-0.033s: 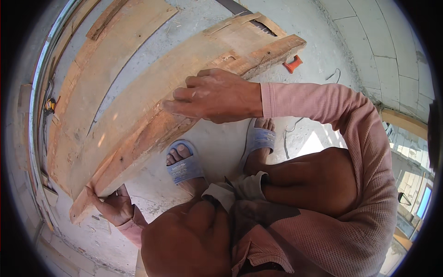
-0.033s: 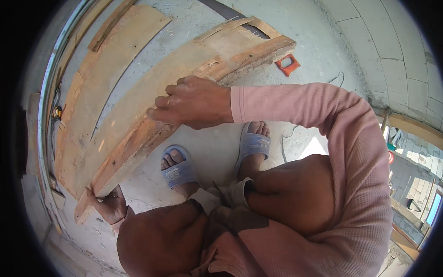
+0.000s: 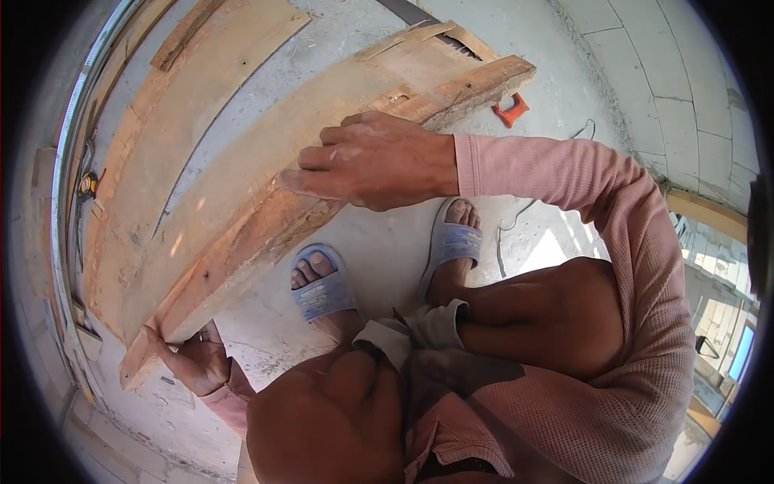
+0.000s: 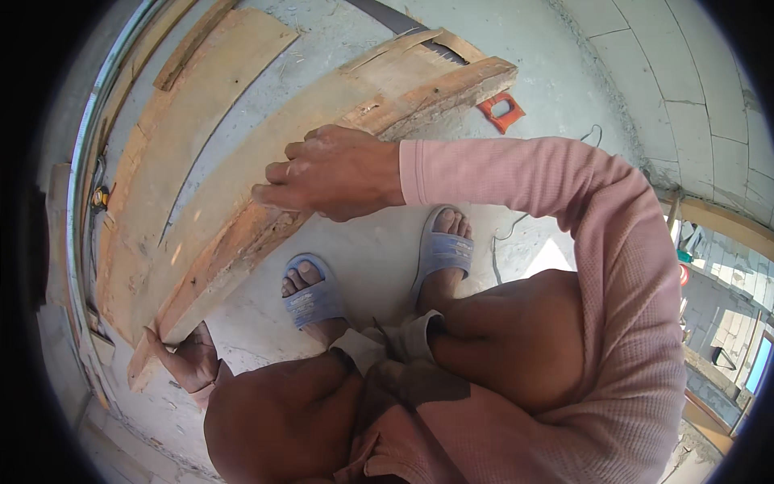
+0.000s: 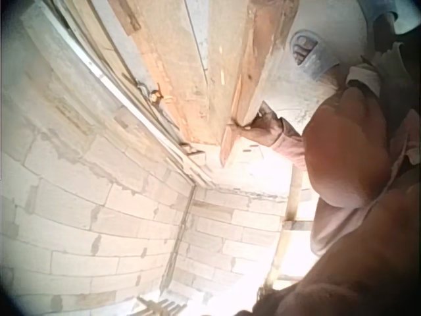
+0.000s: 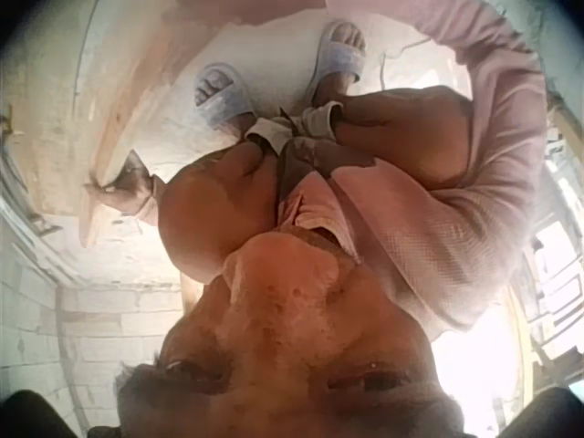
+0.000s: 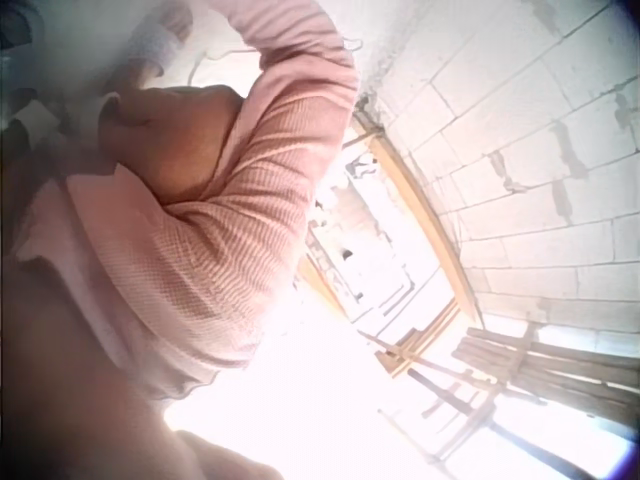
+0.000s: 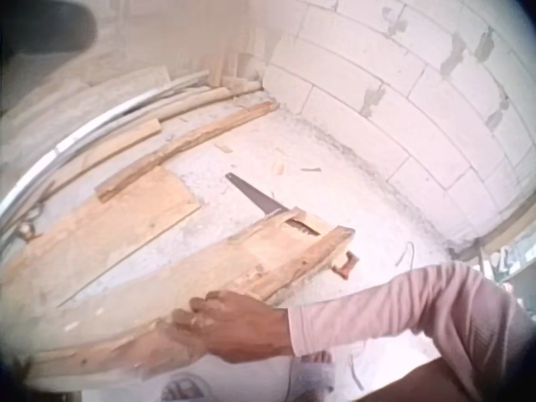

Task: The person uses a saw to cut a piece of wood, then uses a hammer to drive nails into the wood and pry parts of the wood apart.

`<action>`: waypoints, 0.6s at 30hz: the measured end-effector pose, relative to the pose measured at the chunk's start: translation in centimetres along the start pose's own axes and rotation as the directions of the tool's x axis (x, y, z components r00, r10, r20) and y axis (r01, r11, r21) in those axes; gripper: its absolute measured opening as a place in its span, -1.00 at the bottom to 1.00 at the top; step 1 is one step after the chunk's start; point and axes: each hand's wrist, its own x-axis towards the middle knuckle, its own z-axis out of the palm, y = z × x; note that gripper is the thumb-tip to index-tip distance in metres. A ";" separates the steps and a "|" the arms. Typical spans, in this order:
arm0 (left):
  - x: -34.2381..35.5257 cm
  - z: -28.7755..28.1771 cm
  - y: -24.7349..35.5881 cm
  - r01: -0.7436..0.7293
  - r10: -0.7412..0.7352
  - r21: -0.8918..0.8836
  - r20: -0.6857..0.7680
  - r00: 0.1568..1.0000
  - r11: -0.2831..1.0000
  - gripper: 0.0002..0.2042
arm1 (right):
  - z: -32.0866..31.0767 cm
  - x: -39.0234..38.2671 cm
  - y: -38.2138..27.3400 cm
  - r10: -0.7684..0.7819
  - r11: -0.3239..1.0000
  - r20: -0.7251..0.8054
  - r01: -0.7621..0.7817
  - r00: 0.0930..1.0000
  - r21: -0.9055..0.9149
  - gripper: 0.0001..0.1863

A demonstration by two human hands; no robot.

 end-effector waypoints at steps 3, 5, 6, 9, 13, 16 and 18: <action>-0.1 1.7 0.8 0.025 -0.024 -0.014 0.112 0.993 1.000 -0.49 | -2.4 2.2 1.6 -0.079 0.995 0.190 0.067 0.979 0.072 -0.29; 0.3 1.9 2.0 0.081 -0.082 0.013 0.180 0.980 0.997 -0.49 | -2.7 3.5 2.5 -0.097 0.993 0.195 0.083 0.976 0.078 -0.27; 0.5 1.8 3.0 0.130 -0.136 0.043 0.234 0.963 0.991 -0.50 | -3.0 4.3 2.6 -0.126 0.990 0.199 0.109 0.972 0.094 -0.25; 2.3 3.0 4.1 0.172 -0.187 0.087 0.221 0.957 0.981 -0.54 | -4.9 5.5 3.4 -0.064 0.993 0.283 0.034 0.957 0.111 -0.18; 3.1 4.2 5.5 0.184 -0.192 0.066 0.156 0.969 0.981 -0.56 | -6.0 6.8 4.5 -0.055 0.992 0.267 0.023 0.962 0.122 -0.25; 3.3 4.9 5.6 0.144 -0.151 0.075 0.115 0.982 0.987 -0.52 | -7.0 7.5 4.1 -0.038 0.996 0.297 0.014 0.954 0.083 -0.33; 3.5 4.8 5.6 0.141 -0.145 0.047 0.077 0.986 0.989 -0.50 | -7.1 7.5 3.7 -0.016 0.999 0.323 0.003 0.946 0.040 -0.33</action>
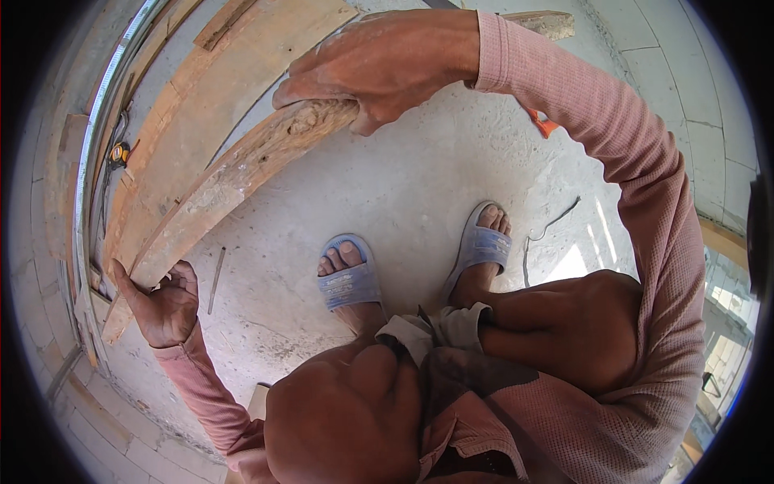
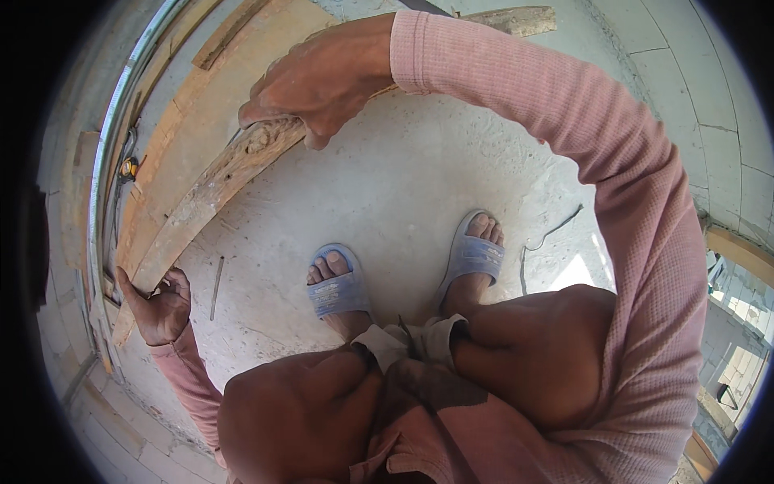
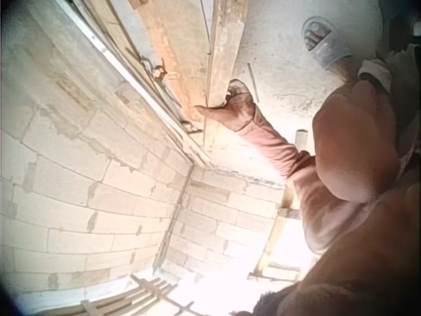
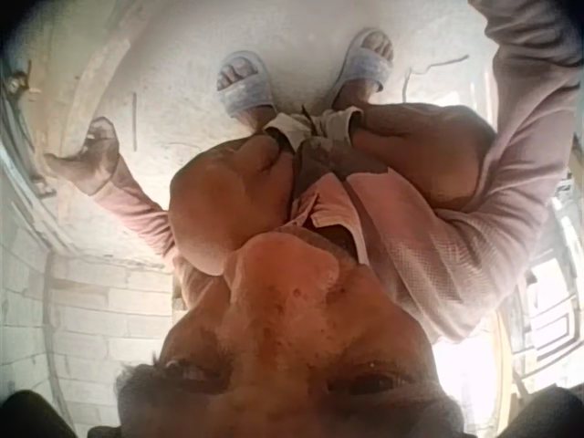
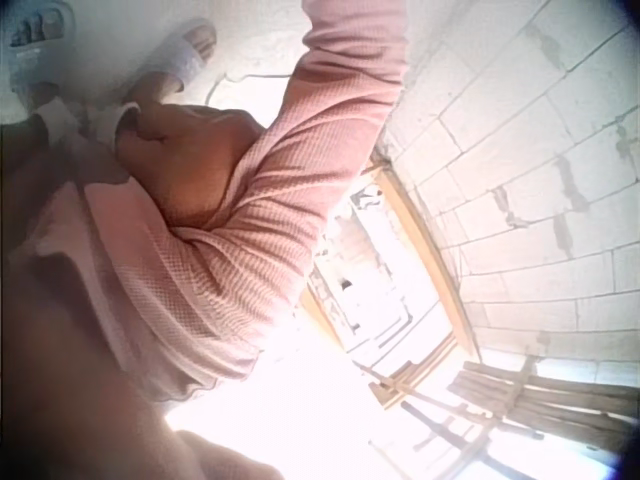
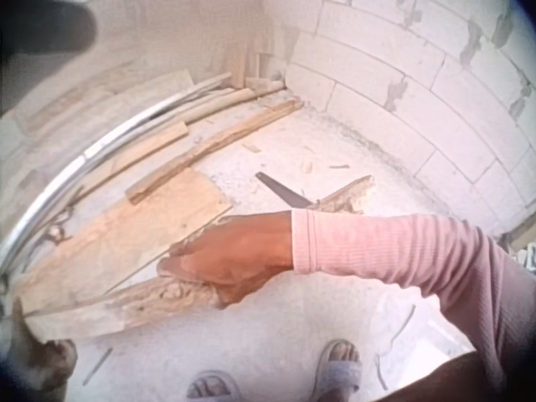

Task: The person uses a saw to cut a piece of wood, then uses a hammer to drive nails into the wood and pry parts of the wood apart.

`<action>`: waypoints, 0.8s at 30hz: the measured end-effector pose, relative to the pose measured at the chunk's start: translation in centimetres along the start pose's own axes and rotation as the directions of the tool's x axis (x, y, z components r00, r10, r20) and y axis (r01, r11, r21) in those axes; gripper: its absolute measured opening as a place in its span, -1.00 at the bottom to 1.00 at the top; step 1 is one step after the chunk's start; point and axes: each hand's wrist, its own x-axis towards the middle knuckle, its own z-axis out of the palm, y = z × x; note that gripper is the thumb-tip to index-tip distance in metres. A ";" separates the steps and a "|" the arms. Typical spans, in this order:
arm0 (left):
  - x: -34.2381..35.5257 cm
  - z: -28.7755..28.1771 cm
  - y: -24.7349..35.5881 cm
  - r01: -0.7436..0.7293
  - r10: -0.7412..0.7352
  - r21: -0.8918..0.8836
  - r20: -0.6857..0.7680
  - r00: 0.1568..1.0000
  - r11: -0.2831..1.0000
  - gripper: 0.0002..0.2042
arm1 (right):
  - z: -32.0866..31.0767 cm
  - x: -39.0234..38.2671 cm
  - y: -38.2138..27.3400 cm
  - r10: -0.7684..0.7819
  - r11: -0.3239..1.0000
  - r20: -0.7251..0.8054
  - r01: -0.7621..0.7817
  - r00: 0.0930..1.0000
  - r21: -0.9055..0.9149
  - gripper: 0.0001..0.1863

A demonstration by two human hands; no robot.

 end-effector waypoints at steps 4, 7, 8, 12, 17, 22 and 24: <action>0.1 0.4 0.2 -0.061 0.060 0.036 0.010 0.998 0.998 -0.48 | 0.2 -0.2 -0.7 0.005 0.974 -0.182 -0.046 0.983 -0.220 -0.31; 0.7 0.9 0.8 -0.057 0.056 0.011 0.052 0.997 0.998 -0.53 | 1.3 0.2 -0.6 0.005 0.943 -0.313 -0.109 0.950 -0.315 -0.28; 0.7 1.2 1.1 -0.062 0.059 0.025 0.086 0.995 0.998 -0.55 | 1.1 0.6 -1.0 0.010 0.927 -0.389 -0.154 0.921 -0.342 -0.27; 1.0 1.9 1.6 0.020 -0.018 -0.024 0.062 0.998 1.000 -0.57 | -2.7 0.3 -0.1 -0.059 0.977 -0.164 0.023 0.985 -0.214 -0.45; 3.0 0.1 2.8 0.101 -0.078 -0.174 0.135 0.988 0.980 -0.53 | -4.2 3.0 2.4 -0.043 0.998 -0.057 0.040 0.997 -0.050 -0.42; 2.9 0.0 2.7 0.038 -0.013 -0.077 0.298 0.954 0.996 -0.56 | -5.1 3.6 2.8 0.002 0.999 -0.033 -0.003 0.999 -0.035 -0.37; 2.8 0.1 3.0 0.058 -0.035 -0.066 0.311 0.950 0.996 -0.56 | -5.0 3.6 3.2 -0.020 0.999 -0.057 0.018 0.998 -0.035 -0.36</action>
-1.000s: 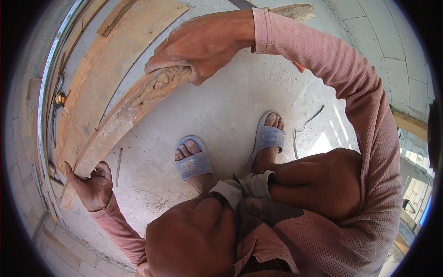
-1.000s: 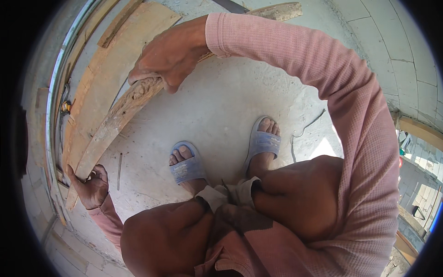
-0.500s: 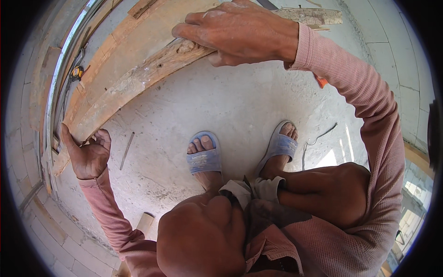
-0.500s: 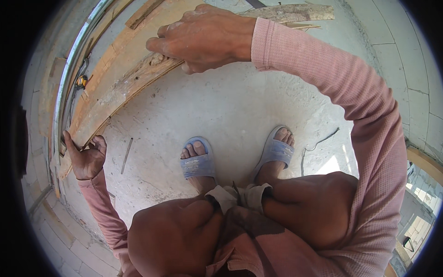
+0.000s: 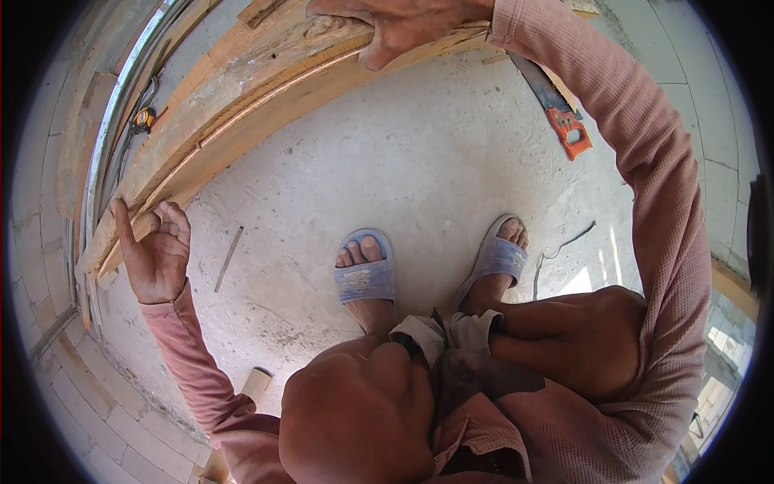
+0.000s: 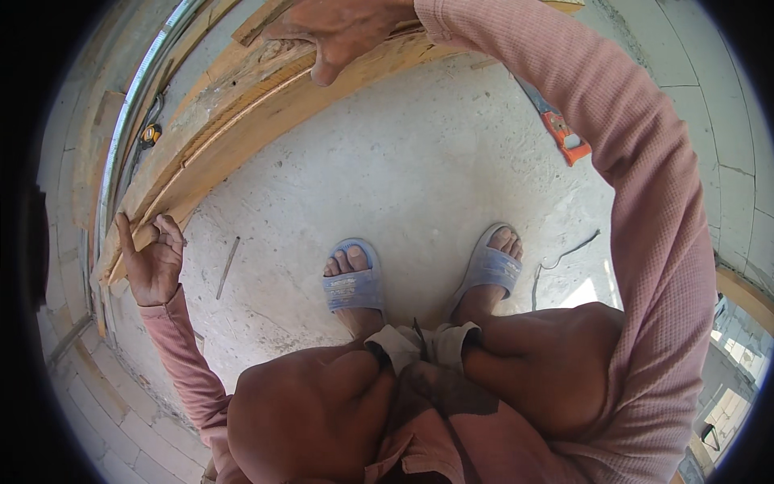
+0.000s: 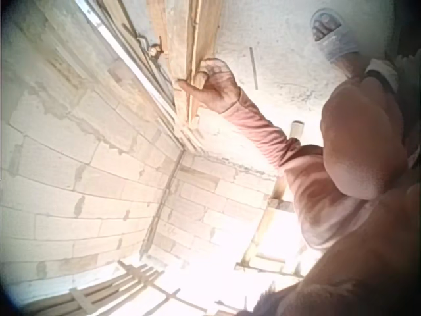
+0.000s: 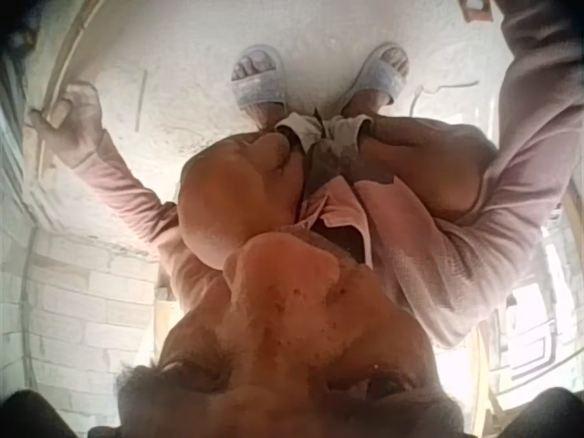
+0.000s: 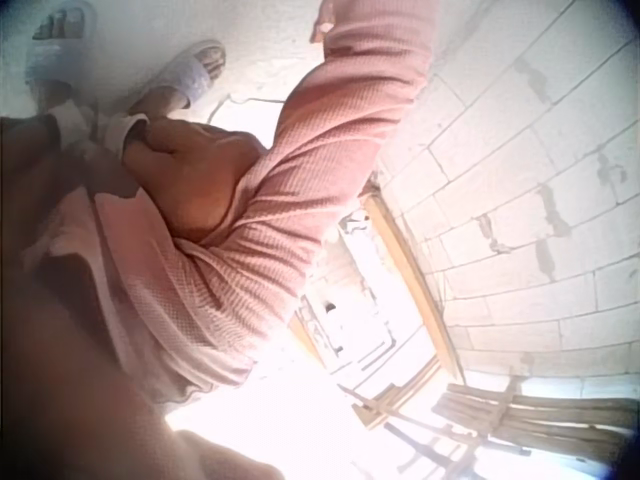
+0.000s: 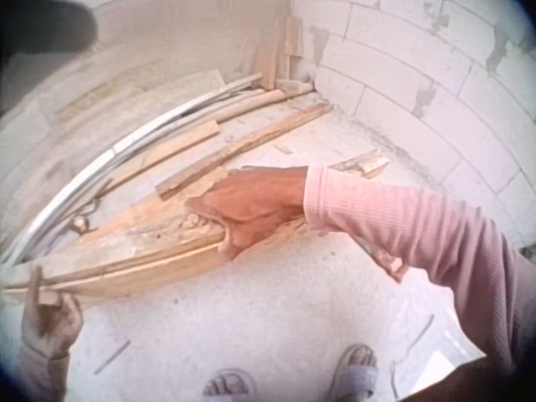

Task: The person uses a saw to cut a piece of wood, then uses a hammer to drive nails into the wood and pry parts of the wood apart.

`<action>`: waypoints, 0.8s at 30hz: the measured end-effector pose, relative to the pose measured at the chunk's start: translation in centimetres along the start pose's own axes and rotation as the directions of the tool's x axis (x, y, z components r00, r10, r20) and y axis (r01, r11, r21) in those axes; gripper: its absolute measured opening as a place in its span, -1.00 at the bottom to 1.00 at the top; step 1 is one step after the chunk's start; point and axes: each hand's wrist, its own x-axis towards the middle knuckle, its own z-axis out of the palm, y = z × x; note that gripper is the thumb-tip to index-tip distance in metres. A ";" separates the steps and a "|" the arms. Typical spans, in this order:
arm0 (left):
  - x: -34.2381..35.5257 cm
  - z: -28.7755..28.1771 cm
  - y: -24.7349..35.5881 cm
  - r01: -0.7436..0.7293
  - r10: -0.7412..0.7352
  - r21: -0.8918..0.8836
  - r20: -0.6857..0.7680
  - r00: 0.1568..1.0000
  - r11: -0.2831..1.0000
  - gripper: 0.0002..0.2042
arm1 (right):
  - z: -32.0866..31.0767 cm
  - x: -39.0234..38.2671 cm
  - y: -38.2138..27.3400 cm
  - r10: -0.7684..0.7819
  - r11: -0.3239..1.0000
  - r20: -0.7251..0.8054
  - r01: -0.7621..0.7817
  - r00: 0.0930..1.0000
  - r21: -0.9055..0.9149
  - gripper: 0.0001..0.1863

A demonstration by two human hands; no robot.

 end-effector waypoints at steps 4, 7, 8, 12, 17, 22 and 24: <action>0.7 -0.4 0.1 0.034 -0.035 -0.024 -0.024 0.999 0.999 -0.54 | 0.0 0.2 0.1 -0.007 1.000 -0.022 0.007 1.000 0.000 -0.34; 0.7 -0.8 0.6 0.030 -0.030 -0.003 -0.017 0.999 1.000 -0.55 | -0.1 0.4 0.0 0.004 1.000 -0.009 -0.003 1.000 0.007 -0.33; 0.6 -0.7 0.7 0.027 -0.027 -0.003 -0.017 0.999 1.000 -0.55 | -0.2 0.4 -0.1 0.001 1.000 -0.007 -0.001 1.000 0.010 -0.33; 0.9 -0.6 0.0 0.023 -0.023 0.016 -0.018 1.000 1.000 -0.56 | -0.2 0.1 0.0 0.011 1.000 0.002 -0.011 1.000 0.011 -0.33; 0.1 0.1 -0.4 -0.028 0.029 0.071 -0.015 0.999 0.997 -0.55 | -0.7 0.0 0.2 0.027 0.999 0.072 -0.030 0.997 0.041 -0.34; 0.4 -1.6 -1.5 -0.098 0.099 0.072 -0.008 0.995 0.993 -0.52 | 0.7 -0.1 0.3 -0.023 1.000 -0.008 0.023 1.000 0.021 -0.42; 0.4 -2.7 -1.6 -0.137 0.139 0.064 -0.019 0.990 0.989 -0.51 | 1.7 0.2 0.1 -0.127 0.992 -0.091 0.125 0.988 -0.037 -0.52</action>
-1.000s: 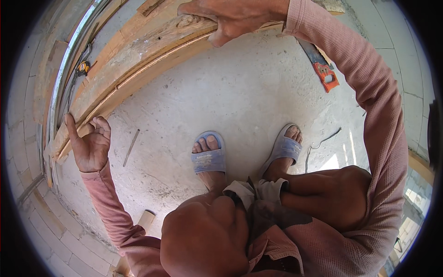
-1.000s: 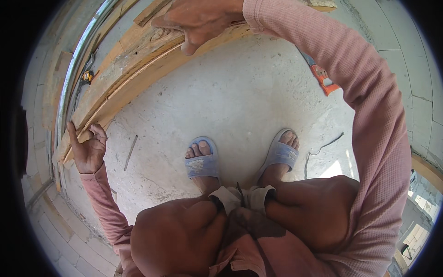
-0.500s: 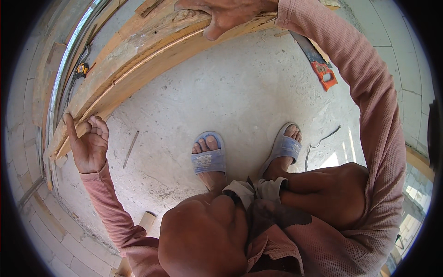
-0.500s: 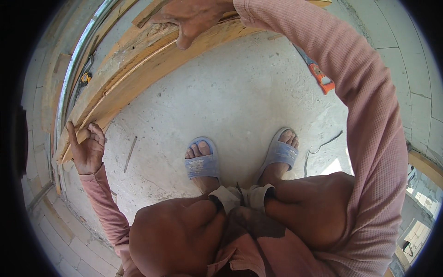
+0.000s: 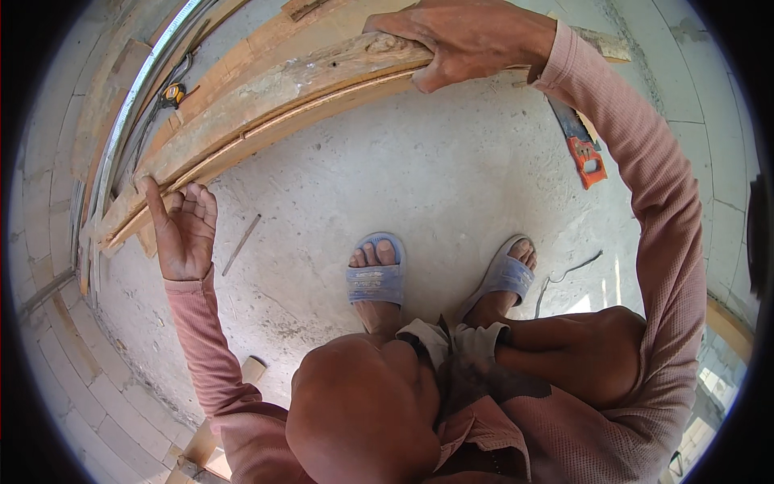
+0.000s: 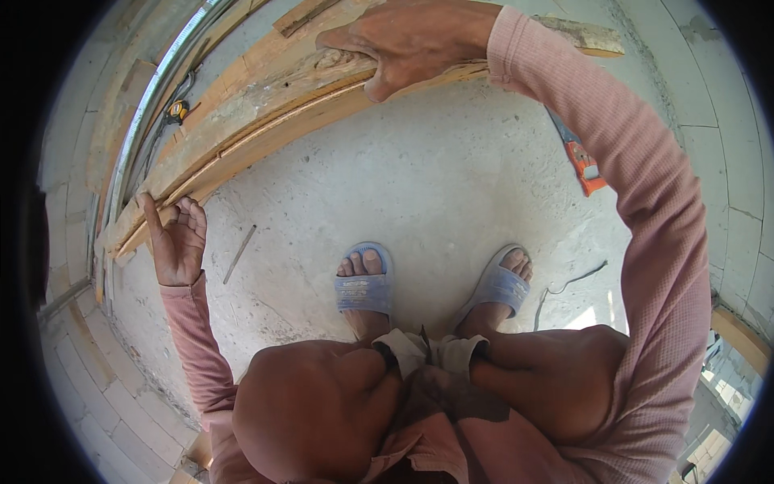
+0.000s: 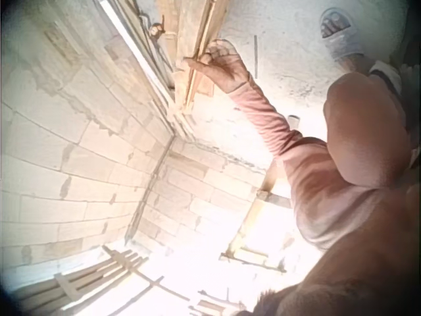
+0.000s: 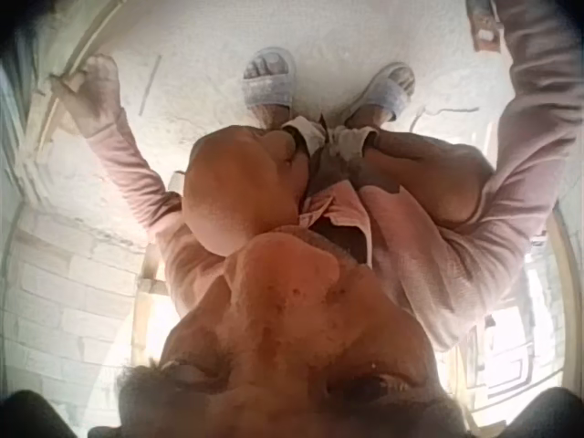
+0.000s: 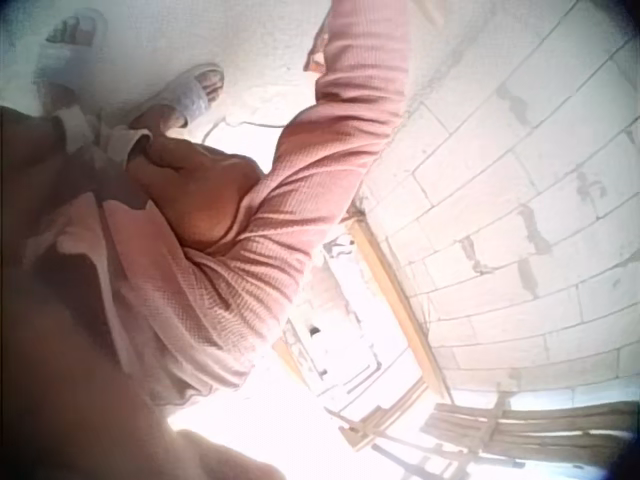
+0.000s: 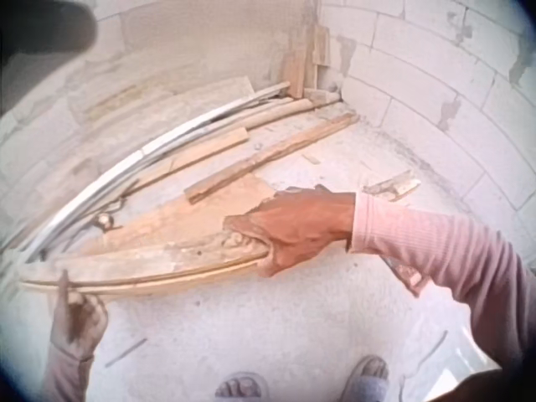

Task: The person uses a saw to cut a piece of wood, then uses a hammer to drive nails into the wood and pry parts of the wood apart.

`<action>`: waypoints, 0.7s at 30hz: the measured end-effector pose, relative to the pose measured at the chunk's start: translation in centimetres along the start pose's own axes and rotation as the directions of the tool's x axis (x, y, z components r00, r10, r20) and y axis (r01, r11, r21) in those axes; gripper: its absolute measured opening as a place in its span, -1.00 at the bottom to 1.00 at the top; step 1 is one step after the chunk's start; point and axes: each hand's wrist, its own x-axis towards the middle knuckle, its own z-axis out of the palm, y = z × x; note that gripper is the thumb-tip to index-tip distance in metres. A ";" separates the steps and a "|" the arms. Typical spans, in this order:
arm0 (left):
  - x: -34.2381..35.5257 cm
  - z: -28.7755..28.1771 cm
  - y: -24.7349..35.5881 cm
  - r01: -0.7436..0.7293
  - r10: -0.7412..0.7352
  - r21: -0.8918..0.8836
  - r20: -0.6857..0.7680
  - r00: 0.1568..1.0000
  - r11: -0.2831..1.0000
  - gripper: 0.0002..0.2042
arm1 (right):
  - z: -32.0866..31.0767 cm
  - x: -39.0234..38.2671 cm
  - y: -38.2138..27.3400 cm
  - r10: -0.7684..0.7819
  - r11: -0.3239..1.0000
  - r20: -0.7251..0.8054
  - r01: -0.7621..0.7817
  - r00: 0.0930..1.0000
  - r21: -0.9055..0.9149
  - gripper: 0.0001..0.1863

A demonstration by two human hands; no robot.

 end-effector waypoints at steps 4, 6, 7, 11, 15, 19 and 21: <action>0.1 -0.8 -1.0 -0.072 0.070 0.096 0.027 0.997 0.993 -0.50 | 1.3 -0.6 -0.5 0.230 0.973 0.098 -0.232 0.968 0.010 -0.21; -0.2 -0.6 -1.1 -0.102 0.101 0.131 0.014 0.995 0.986 -0.49 | 0.7 -0.9 -0.7 0.150 0.988 0.042 -0.151 0.988 0.022 -0.23; -0.3 -0.5 -1.3 -0.106 0.106 0.157 0.010 0.994 0.982 -0.48 | 0.2 -0.7 -1.3 0.180 0.976 0.094 -0.190 0.979 0.109 -0.15; -1.8 -0.1 -2.9 -0.132 0.140 0.212 -0.023 0.990 0.968 -0.31 | 0.7 -1.1 -1.9 0.186 0.943 0.204 -0.233 0.961 0.237 -0.03; -5.4 -1.7 -5.2 -0.149 0.174 0.216 -0.100 0.980 0.965 -0.20 | 2.0 -3.1 -4.2 0.132 0.926 0.326 -0.234 0.936 0.298 -0.17; -8.9 -4.7 -9.7 -0.134 0.154 0.110 -0.194 0.969 0.985 -0.21 | 6.4 -7.0 -6.4 0.067 0.919 0.320 -0.184 0.945 0.349 -0.26; -9.1 -5.7 -12.0 -0.069 0.080 0.053 -0.241 0.967 0.996 -0.19 | 9.9 -9.0 -7.8 0.144 0.901 0.260 -0.235 0.955 0.364 -0.23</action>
